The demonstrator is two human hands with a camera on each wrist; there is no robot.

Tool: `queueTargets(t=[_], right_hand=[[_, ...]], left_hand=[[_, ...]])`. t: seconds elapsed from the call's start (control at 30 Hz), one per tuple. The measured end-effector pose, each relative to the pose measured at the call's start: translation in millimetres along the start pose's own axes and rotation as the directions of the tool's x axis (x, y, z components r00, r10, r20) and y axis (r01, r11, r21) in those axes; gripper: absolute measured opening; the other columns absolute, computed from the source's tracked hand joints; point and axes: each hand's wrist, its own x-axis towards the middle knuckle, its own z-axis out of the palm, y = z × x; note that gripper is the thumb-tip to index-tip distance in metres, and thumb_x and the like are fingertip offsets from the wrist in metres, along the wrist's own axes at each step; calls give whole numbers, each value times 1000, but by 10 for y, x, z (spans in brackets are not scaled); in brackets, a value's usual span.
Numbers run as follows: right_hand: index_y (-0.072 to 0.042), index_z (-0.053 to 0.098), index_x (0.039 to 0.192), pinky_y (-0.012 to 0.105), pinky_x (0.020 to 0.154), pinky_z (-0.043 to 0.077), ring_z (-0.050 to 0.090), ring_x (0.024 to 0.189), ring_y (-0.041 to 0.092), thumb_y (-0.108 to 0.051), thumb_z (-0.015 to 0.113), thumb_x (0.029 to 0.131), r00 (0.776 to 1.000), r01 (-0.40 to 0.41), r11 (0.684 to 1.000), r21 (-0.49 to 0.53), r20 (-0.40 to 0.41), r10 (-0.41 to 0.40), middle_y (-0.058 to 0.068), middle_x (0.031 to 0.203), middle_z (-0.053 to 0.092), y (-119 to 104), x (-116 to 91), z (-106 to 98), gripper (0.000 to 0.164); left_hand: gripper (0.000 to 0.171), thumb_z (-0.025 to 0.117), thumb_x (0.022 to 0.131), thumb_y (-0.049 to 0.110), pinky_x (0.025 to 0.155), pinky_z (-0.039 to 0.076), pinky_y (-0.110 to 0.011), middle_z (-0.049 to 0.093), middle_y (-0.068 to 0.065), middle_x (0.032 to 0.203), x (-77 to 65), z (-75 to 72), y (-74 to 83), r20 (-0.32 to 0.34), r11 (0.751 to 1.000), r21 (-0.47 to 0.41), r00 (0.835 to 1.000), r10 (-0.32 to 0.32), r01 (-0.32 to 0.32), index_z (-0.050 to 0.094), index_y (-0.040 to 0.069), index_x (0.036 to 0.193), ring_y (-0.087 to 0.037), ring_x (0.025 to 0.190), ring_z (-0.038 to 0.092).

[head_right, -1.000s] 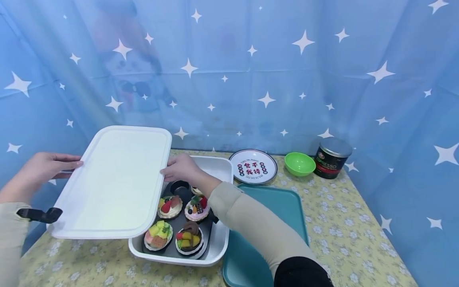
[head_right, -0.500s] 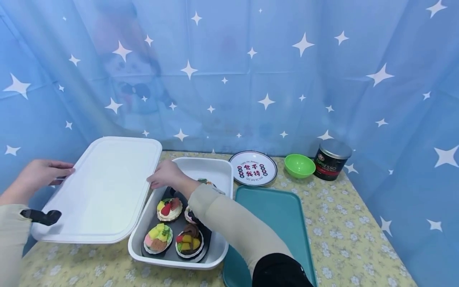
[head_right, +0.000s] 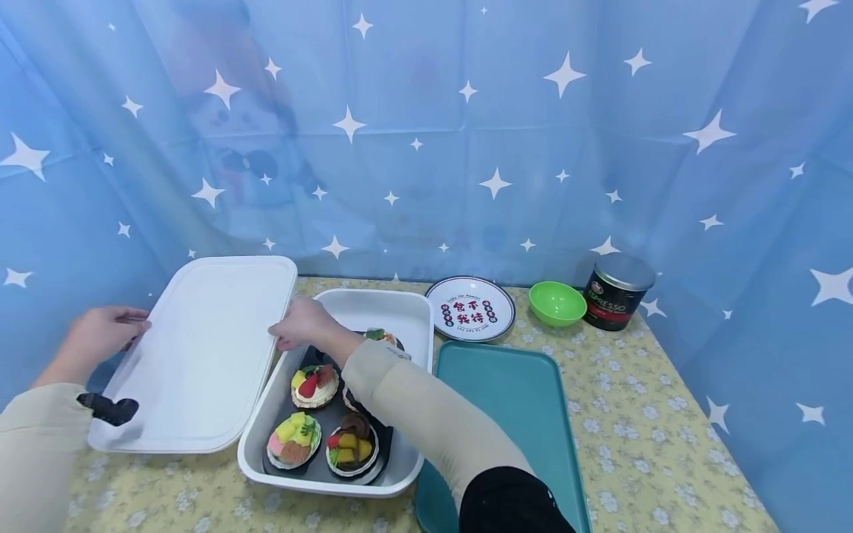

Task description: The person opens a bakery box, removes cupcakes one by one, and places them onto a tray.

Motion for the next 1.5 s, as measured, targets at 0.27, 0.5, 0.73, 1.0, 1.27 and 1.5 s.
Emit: queueTargets(t=[0.27, 0.5, 0.73, 1.0, 1.27, 1.5], right_hand=[[4, 75, 102, 36, 79, 60, 74, 78, 21, -17, 69, 97, 1000, -4, 1000, 9, -11, 4, 12, 82, 74, -65, -11, -21, 22], [6, 74, 103, 37, 79, 60, 75, 79, 23, -18, 69, 97, 1000, 1, 999, 41, -4, -1, 14, 82, 75, -28, -13, -11, 25], [5, 72, 114, 35, 78, 60, 75, 80, 21, -18, 71, 96, 1000, 9, 999, 31, 23, -10, 12, 86, 76, 17, 12, 0, 29], [-6, 71, 117, 33, 81, 58, 70, 102, 29, -25, 73, 94, 992, 110, 993, -41, 58, -108, -1, 98, 70, 8, -14, -60, 29], [-6, 70, 122, 39, 88, 56, 69, 102, 24, -28, 72, 94, 989, 139, 990, -12, 54, -138, -4, 103, 69, -52, -57, -108, 35], [-5, 70, 120, 40, 90, 56, 67, 87, 9, -27, 71, 94, 984, 170, 985, 19, 48, -171, -4, 98, 70, -138, -135, -169, 34]], left_hand=[[41, 53, 101, 16, 79, 50, -59, 50, -39, 130, 60, 227, -94, -12, 999, -19, 999, -48, 47, 54, -14, 130, -54, 113, 52], [39, 55, 99, 14, 88, 46, -64, 49, -40, 130, 63, 346, -163, 2, 999, -5, 999, -53, 53, 56, -15, 127, -56, 116, 47], [37, 57, 98, 12, 91, 43, -66, 51, -40, 126, 43, 431, -243, 38, 996, 12, 996, -86, 86, 56, -16, 123, -56, 115, 47], [58, 62, 96, 25, 92, 45, -64, 50, -40, 126, 72, 382, -217, 134, 999, 49, 991, -28, 22, 49, -20, 129, -54, 113, 50], [66, 59, 99, 39, 91, 47, -62, 48, -40, 130, 76, 254, -34, 147, 1000, 29, 989, 0, -4, 48, -17, 132, -55, 116, 49], [69, 56, 100, 47, 90, 47, -62, 52, -37, 129, 61, 234, 35, 134, 999, 29, 991, 26, -31, 51, -14, 132, -53, 114, 51]])
